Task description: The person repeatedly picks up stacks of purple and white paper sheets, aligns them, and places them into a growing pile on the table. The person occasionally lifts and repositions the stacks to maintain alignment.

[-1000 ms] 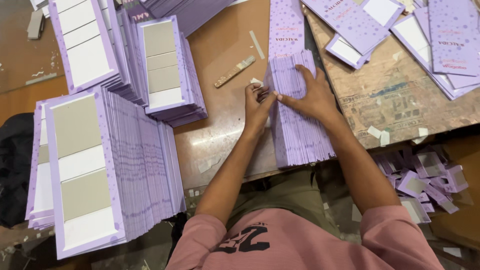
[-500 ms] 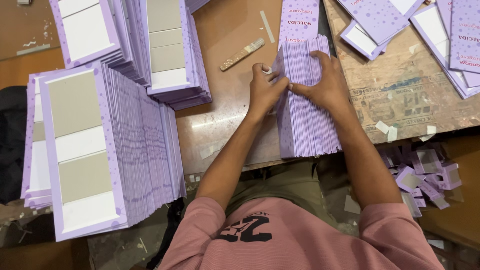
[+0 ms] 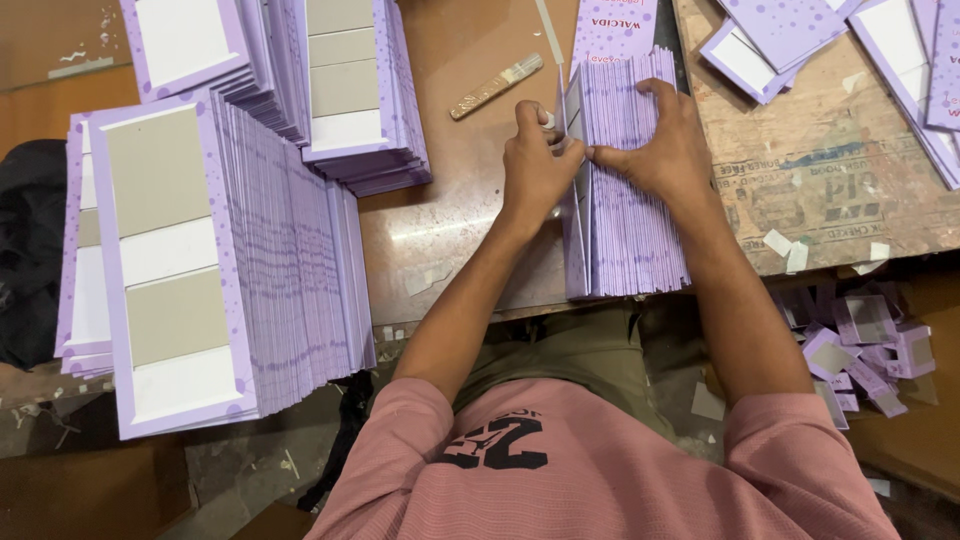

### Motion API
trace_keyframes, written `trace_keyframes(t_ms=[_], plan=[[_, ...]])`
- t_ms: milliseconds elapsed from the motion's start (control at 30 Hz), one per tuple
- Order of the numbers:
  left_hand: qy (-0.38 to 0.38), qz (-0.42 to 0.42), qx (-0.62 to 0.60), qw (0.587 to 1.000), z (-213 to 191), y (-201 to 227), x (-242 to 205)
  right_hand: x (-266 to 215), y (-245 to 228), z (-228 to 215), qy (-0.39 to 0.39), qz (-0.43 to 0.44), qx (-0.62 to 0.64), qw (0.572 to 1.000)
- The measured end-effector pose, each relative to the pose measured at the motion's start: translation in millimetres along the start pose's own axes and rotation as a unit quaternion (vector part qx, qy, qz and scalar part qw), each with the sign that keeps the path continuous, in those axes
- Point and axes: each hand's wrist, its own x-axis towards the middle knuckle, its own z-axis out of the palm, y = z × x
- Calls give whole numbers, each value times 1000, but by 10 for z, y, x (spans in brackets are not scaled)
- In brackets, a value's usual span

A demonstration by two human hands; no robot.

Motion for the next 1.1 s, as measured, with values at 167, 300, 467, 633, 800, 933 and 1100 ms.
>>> trace_keyframes(t_ms=[167,300,467,633,800,933,1100], plan=[[3,-8,138,990,-194,95,-162,-9,-33,-42,-30,39,-14,999],[-36,-53,137,989,-293,-60,-260,-57,-40,-61,-22,13,2,1000],[24,-41,269,962,-730,-375,-418,-56,-49,-122,-23,20,14,999],[33,62,182,981,-596,-335,-535,-80,-19,-147,-23,30,14,999],[-117,-6,-72,990,-27,-125,-673,-88,35,-115,-5,15,29,999],[-120,-31,-92,988,12,-197,-675,-59,68,-93,-8,14,31,999],[-121,-74,-157,977,79,-334,-657,-62,94,-86,0,-4,36,999]])
